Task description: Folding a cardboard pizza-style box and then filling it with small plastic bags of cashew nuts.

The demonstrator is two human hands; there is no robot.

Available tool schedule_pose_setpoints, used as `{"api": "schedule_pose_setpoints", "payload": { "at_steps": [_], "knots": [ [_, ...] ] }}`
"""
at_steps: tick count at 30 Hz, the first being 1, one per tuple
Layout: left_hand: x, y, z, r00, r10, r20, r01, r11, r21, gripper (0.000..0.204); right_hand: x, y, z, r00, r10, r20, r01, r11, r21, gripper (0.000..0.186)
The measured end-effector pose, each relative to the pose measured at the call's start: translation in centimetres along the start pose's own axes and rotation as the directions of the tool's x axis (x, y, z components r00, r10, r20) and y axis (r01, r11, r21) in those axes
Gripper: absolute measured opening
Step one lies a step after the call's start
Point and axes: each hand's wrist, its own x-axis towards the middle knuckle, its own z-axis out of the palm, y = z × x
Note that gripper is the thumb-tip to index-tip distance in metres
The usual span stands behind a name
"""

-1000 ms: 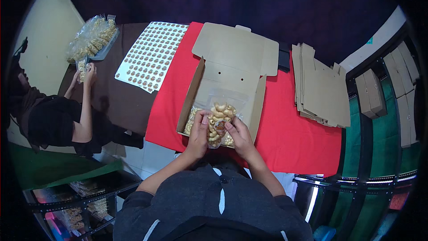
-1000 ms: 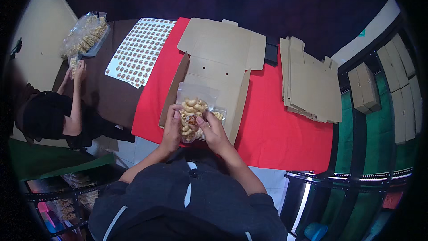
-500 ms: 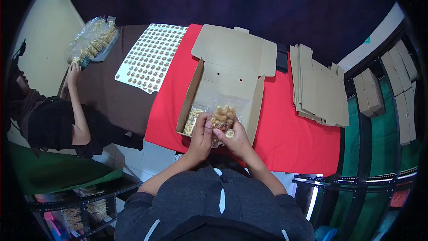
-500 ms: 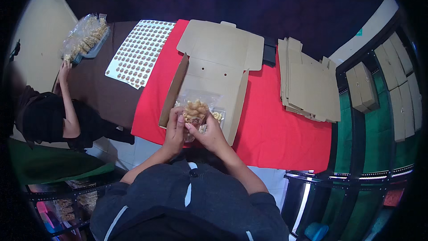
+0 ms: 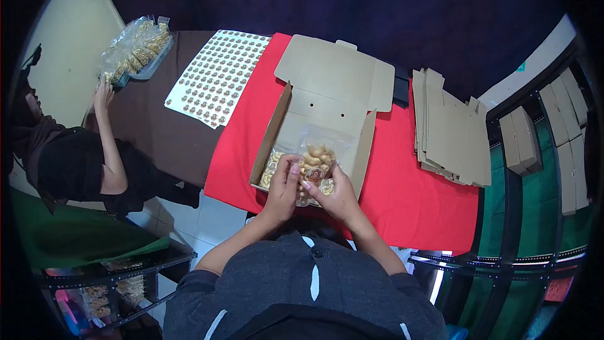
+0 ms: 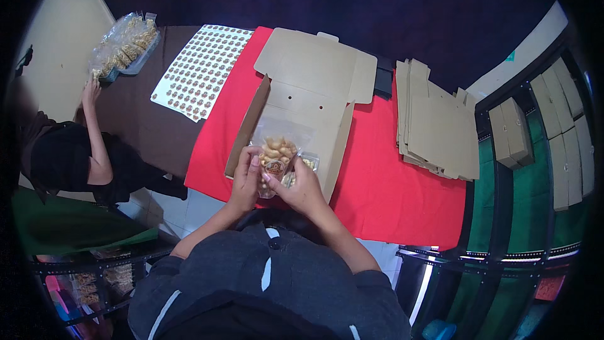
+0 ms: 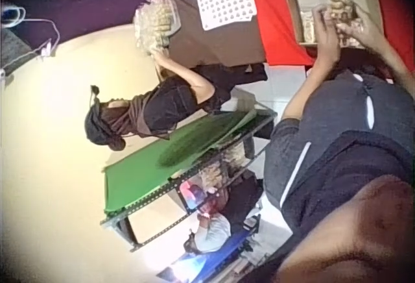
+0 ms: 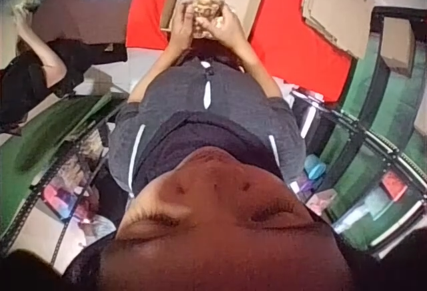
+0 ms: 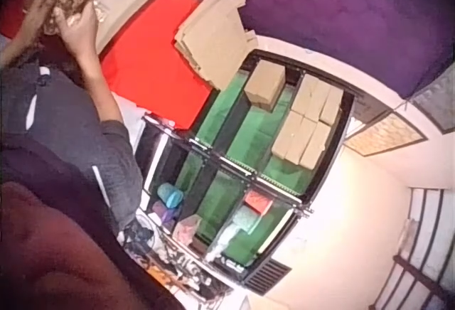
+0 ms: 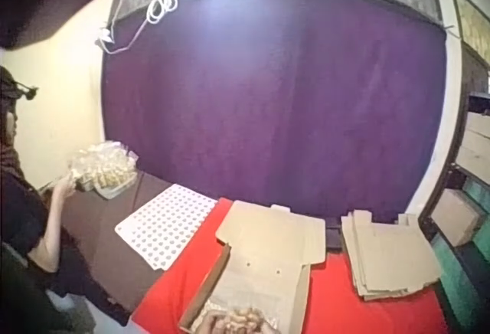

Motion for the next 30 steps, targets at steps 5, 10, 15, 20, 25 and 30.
{"api": "schedule_pose_setpoints", "payload": {
  "at_steps": [5,10,15,20,25,30],
  "knots": [
    [-0.3,-0.4,-0.1,0.997,0.027,0.067,-0.031,0.997,0.064,0.027,1.1,-0.3,-2.1,0.981,0.105,-0.162,-0.075,0.98,0.183,0.029],
    [0.0,-1.3,-0.7,0.973,-0.042,0.227,0.004,0.986,0.167,0.031,1.2,0.0,-3.5,0.955,0.122,-0.271,-0.043,0.958,0.282,0.008],
    [1.4,-0.6,-1.0,0.985,0.143,0.094,-0.149,0.987,0.059,0.064,0.7,-1.5,-2.9,0.982,-0.097,-0.162,0.081,0.992,-0.1,0.011],
    [1.2,0.9,-1.0,0.999,-0.002,0.046,0.006,0.996,-0.092,0.072,0.1,-1.7,-2.0,0.986,-0.159,-0.05,0.148,0.974,-0.171,0.009],
    [0.9,1.1,-1.5,0.998,-0.005,0.069,0.01,0.998,-0.064,0.079,-0.1,-1.3,-2.3,0.98,-0.198,-0.008,0.192,0.958,-0.215,0.011],
    [0.4,1.5,-2.2,0.988,-0.026,0.151,0.028,1.0,-0.007,0.067,-0.4,-2.0,-2.7,0.985,-0.163,0.053,0.171,0.956,-0.239,0.016]
  ]
}}
